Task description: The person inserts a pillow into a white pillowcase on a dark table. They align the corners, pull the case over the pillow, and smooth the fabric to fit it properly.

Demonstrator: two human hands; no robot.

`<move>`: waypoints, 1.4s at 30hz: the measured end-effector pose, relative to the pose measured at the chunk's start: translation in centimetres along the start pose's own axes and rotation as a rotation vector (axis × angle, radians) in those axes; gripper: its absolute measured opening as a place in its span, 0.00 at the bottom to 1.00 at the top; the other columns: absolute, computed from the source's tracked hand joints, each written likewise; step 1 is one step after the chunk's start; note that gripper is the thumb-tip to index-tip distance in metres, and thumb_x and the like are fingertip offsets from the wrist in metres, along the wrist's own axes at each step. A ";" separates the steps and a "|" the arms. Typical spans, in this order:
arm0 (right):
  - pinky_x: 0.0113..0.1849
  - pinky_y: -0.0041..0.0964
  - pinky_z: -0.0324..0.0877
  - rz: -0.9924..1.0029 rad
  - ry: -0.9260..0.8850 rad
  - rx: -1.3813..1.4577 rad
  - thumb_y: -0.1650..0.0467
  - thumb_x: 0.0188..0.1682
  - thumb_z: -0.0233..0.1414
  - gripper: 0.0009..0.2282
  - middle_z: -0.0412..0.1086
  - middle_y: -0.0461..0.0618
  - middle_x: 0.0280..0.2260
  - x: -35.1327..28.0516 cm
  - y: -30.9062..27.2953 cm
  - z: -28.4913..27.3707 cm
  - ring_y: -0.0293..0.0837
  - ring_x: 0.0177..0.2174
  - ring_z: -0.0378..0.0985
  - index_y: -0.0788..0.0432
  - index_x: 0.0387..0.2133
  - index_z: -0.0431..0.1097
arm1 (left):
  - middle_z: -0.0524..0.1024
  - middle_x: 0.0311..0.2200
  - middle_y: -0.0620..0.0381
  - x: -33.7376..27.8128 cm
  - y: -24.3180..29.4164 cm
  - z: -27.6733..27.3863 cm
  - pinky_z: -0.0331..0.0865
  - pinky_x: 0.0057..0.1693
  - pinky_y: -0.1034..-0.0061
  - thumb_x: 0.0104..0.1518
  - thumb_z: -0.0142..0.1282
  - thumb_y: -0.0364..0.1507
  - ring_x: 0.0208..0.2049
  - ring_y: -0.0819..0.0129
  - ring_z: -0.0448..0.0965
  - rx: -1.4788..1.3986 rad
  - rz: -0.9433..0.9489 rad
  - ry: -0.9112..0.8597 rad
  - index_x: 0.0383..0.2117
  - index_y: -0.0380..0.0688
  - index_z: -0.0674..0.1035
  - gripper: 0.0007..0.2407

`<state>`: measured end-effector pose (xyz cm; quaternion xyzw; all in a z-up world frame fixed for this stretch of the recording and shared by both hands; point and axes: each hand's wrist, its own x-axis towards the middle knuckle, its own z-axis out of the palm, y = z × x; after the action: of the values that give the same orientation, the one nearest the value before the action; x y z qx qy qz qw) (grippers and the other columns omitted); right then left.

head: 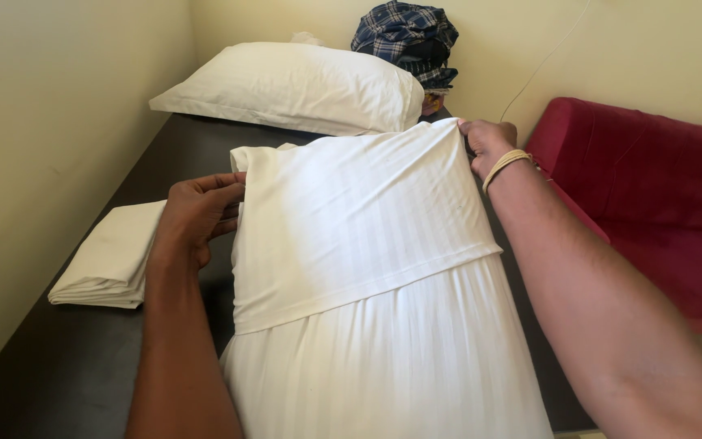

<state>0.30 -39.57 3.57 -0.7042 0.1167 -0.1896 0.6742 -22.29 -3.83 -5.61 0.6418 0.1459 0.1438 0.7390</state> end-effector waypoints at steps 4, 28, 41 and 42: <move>0.35 0.46 0.82 -0.051 -0.021 -0.031 0.75 0.44 0.63 0.13 0.78 0.62 0.38 0.1 -1.1 0.2 0.48 0.33 0.84 0.75 0.38 0.73 | 0.83 0.31 0.61 0.6 -0.5 -0.2 0.74 0.40 0.79 0.56 0.61 0.30 0.31 0.75 0.80 -0.019 0.014 -0.005 0.40 0.45 0.86 0.09; 0.55 0.54 0.62 -1.301 -0.191 -0.638 0.54 0.55 0.53 0.27 0.76 0.59 0.48 -29.7 -3.7 -1.7 0.55 0.48 0.80 0.62 0.58 0.65 | 0.85 0.33 0.51 3.9 -3.9 3.1 0.74 0.47 0.69 0.55 0.63 0.43 0.35 0.62 0.84 0.280 0.287 0.476 0.40 0.48 0.87 0.15; 0.49 0.44 0.73 -1.495 -0.450 -0.462 0.58 0.53 0.58 0.19 0.77 0.55 0.47 -29.0 -1.4 -2.8 0.51 0.46 0.81 0.62 0.47 0.74 | 0.85 0.33 0.49 4.6 -0.7 4.8 0.73 0.47 0.68 0.57 0.61 0.45 0.36 0.59 0.85 0.304 0.276 0.419 0.40 0.44 0.86 0.18; 0.49 0.44 0.73 -1.539 -0.501 -0.475 0.56 0.52 0.59 0.20 0.77 0.54 0.45 -29.3 -1.7 -3.0 0.50 0.45 0.81 0.62 0.45 0.74 | 0.84 0.32 0.48 5.2 -0.7 4.9 0.73 0.45 0.69 0.57 0.62 0.43 0.34 0.61 0.84 0.249 0.239 0.370 0.40 0.43 0.87 0.17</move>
<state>-27.57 -29.84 2.13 -0.7316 -0.5118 -0.4048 0.1972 -15.54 -6.28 -5.84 0.7032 0.2182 0.3261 0.5929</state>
